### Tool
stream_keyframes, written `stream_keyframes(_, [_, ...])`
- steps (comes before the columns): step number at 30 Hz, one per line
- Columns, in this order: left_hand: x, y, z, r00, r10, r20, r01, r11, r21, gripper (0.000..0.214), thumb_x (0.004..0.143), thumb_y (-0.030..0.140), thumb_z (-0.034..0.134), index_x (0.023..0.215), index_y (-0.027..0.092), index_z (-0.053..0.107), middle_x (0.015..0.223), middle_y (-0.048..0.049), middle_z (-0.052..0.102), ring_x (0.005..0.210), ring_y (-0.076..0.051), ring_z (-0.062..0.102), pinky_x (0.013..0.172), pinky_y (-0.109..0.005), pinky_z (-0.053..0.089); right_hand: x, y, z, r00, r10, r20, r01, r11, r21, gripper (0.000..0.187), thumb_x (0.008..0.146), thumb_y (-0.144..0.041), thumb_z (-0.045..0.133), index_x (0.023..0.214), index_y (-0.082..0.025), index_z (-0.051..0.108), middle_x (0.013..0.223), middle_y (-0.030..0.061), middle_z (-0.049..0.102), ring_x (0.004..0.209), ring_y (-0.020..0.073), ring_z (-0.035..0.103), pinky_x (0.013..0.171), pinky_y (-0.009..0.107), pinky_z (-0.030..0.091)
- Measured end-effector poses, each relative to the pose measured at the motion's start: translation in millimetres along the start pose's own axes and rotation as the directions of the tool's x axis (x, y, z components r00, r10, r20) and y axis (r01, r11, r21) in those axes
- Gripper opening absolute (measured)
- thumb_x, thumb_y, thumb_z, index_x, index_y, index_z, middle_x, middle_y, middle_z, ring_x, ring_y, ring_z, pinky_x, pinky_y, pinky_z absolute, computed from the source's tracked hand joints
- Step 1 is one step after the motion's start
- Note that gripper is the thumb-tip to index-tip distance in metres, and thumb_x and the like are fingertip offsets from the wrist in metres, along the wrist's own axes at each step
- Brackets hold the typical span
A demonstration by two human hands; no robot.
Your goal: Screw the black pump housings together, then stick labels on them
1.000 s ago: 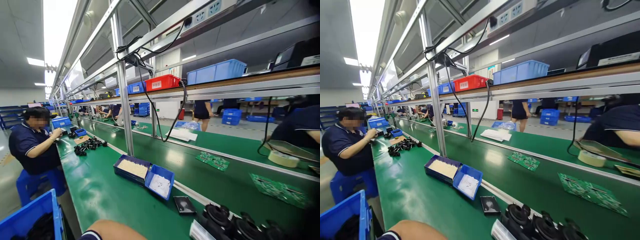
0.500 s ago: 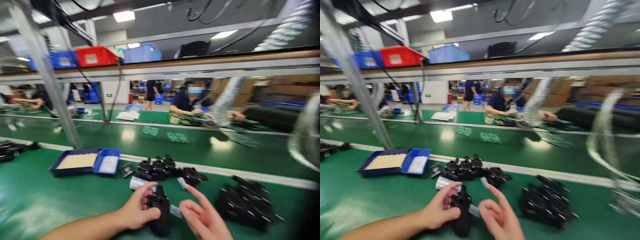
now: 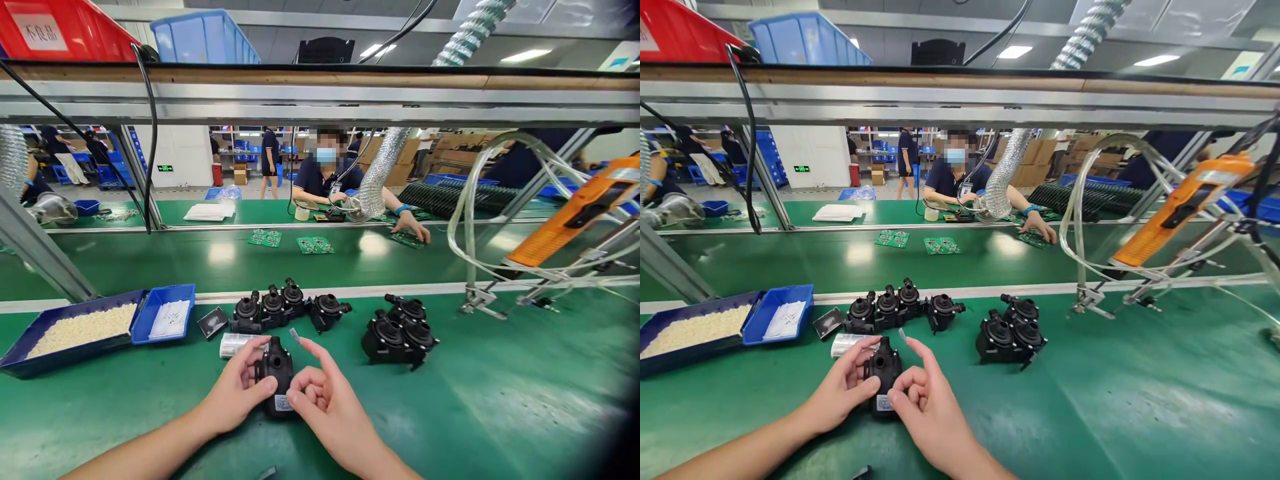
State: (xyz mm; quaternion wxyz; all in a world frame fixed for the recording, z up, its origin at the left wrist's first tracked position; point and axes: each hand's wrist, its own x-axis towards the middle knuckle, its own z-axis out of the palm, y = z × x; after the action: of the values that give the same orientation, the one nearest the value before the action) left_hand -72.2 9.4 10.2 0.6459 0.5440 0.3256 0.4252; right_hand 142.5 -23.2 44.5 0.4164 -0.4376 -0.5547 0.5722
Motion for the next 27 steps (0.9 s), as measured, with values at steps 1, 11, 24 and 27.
stream_keyframes(1, [0, 0, -0.2, 1.0, 0.002, -0.001, -0.002, 1.0, 0.003, 0.072, 0.089, 0.047, 0.081, 0.148, 0.026, 0.045, 0.136, -0.0141, 0.063, 0.121, -0.029, 0.065, 0.105, -0.043, 0.049, 0, 0, 1, 1.0, -0.001, -0.003, 0.001, 1.0, -0.008, 0.079, 0.094, -0.042, 0.073, 0.156, -0.025, 0.027, 0.09, -0.0015, 0.067, 0.063, 0.0134, 0.043, 0.064, 0.029, 0.036])
stream_keyframes(11, [-3, 4, 1.7, 1.0, -0.004, -0.011, 0.004, 1.0, 0.028, 0.071, 0.09, 0.047, 0.079, 0.148, 0.024, 0.045, 0.137, -0.0145, 0.063, 0.122, -0.03, 0.065, 0.106, -0.045, 0.048, -1, -2, 4, 0.999, -0.031, -0.029, 0.028, 0.994, -0.109, 0.074, 0.098, -0.041, 0.068, 0.157, -0.024, 0.026, 0.09, -0.0004, 0.068, 0.062, 0.0138, 0.045, 0.063, 0.029, 0.04])
stream_keyframes(24, [-2, 3, 0.7, 1.0, -0.008, -0.017, 0.009, 0.999, 0.033, 0.068, 0.091, 0.048, 0.078, 0.145, 0.024, 0.045, 0.133, -0.0139, 0.064, 0.122, -0.03, 0.064, 0.106, -0.046, 0.05, 3, 15, -21, 0.918, -0.395, 0.04, 0.286, 0.588, -0.757, 0.086, 0.098, -0.032, 0.067, 0.165, -0.034, 0.013, 0.121, 0.0083, 0.065, 0.08, 0.0232, 0.064, 0.076, 0.04, 0.058])
stream_keyframes(27, [-7, 3, 5.2, 0.999, -0.024, -0.045, 0.027, 0.997, 0.069, 0.07, 0.089, 0.048, 0.079, 0.145, 0.024, 0.045, 0.139, -0.015, 0.06, 0.125, -0.031, 0.062, 0.107, -0.047, 0.051, 7, 8, -18, 0.937, -0.35, 0.002, 0.229, 0.608, -0.76, 0.108, 0.085, -0.036, 0.081, 0.165, -0.028, 0.009, 0.146, 0.0174, 0.047, 0.121, 0.0356, 0.058, 0.099, 0.054, 0.056])
